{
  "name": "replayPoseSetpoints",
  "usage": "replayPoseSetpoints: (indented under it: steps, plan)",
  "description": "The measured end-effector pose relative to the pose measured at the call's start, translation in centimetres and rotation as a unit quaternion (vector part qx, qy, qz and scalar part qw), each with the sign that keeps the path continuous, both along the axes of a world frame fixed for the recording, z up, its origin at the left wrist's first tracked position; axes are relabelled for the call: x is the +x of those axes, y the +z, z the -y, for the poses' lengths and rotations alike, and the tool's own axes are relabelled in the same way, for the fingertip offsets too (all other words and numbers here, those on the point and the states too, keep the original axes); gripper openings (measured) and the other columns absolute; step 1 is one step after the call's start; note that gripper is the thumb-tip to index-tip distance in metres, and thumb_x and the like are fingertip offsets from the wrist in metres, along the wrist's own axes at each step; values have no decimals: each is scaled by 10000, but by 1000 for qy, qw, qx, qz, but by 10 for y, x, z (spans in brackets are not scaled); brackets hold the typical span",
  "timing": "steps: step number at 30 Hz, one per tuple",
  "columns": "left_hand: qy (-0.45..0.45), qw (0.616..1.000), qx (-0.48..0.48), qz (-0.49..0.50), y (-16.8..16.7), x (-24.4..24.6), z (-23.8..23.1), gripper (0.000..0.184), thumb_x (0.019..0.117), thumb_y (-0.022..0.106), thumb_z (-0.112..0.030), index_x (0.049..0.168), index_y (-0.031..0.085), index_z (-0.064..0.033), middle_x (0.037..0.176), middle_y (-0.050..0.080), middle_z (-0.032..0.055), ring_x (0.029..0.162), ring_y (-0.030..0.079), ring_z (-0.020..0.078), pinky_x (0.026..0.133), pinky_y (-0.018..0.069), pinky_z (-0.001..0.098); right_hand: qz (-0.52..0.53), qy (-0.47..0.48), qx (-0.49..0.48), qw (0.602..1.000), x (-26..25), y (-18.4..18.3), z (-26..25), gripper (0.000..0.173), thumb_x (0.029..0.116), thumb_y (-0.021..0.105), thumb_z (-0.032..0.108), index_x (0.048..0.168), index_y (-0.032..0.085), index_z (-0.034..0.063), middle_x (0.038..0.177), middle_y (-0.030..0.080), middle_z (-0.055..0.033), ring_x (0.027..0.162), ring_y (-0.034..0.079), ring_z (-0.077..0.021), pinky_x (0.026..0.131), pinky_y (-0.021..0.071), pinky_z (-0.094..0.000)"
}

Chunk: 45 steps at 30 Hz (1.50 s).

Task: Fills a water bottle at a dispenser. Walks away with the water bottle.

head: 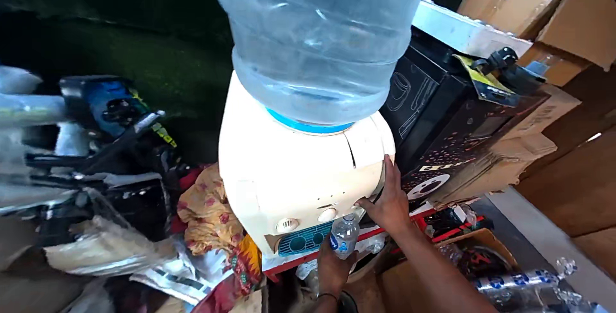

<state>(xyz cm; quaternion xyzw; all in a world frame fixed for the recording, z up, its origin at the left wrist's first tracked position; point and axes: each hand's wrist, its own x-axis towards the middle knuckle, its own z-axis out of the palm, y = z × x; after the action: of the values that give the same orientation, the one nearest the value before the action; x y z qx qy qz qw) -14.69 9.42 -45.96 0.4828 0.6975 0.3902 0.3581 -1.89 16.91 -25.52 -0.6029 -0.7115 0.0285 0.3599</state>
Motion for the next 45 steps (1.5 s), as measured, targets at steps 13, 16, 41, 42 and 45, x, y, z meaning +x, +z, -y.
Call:
replayPoseSetpoints:
  steps: [13, 16, 41, 42, 45]
  plan:
    - [-4, 1000, 10, 15, 4, 1, -3, 1107, 606, 986, -284, 1491, 405, 43, 1384, 574, 262, 1275, 588, 351, 1113, 463, 489, 6, -21, -89, 996, -4, 11, 5, 1315, 673, 956, 418, 1674, 120, 252, 1673, 263, -128, 681, 692, -249, 651, 613, -479]
    - [-6, 999, 21, 25, -2, 1, -2, 1126, 604, 986, -264, 1504, 385, 46, 1404, 548, 276, 1287, 573, 356, 1119, 455, 488, -1, -19, -91, 996, -4, 10, 5, 1295, 684, 947, 420, 1673, 124, 270, 1663, 281, -134, 695, 695, -254, 647, 612, -483]
    - [-18, 999, 40, 2, -8, -1, -4, 1111, 629, 977, -303, 1496, 390, 67, 1416, 529, 297, 1310, 550, 375, 1139, 429, 492, -10, 11, -90, 996, -2, 10, 7, 1222, 733, 928, 379, 1666, 140, 322, 1666, 279, -96, 622, 662, -228, 592, 602, -470]
    - [-20, 999, 41, 4, -9, -2, -4, 1099, 630, 975, -308, 1490, 401, 65, 1411, 535, 291, 1309, 552, 367, 1139, 431, 487, -8, 9, -91, 996, -2, 11, 7, 1228, 731, 932, 380, 1666, 138, 316, 1662, 283, -99, 624, 667, -232, 595, 607, -476]
    - [-16, 999, 36, 0, -9, -2, -5, 1088, 631, 970, -325, 1484, 415, 59, 1402, 546, 282, 1303, 558, 362, 1131, 441, 483, -7, 7, -98, 995, -3, 12, 7, 1251, 713, 942, 371, 1668, 136, 313, 1668, 276, -111, 646, 679, -255, 622, 611, -496]
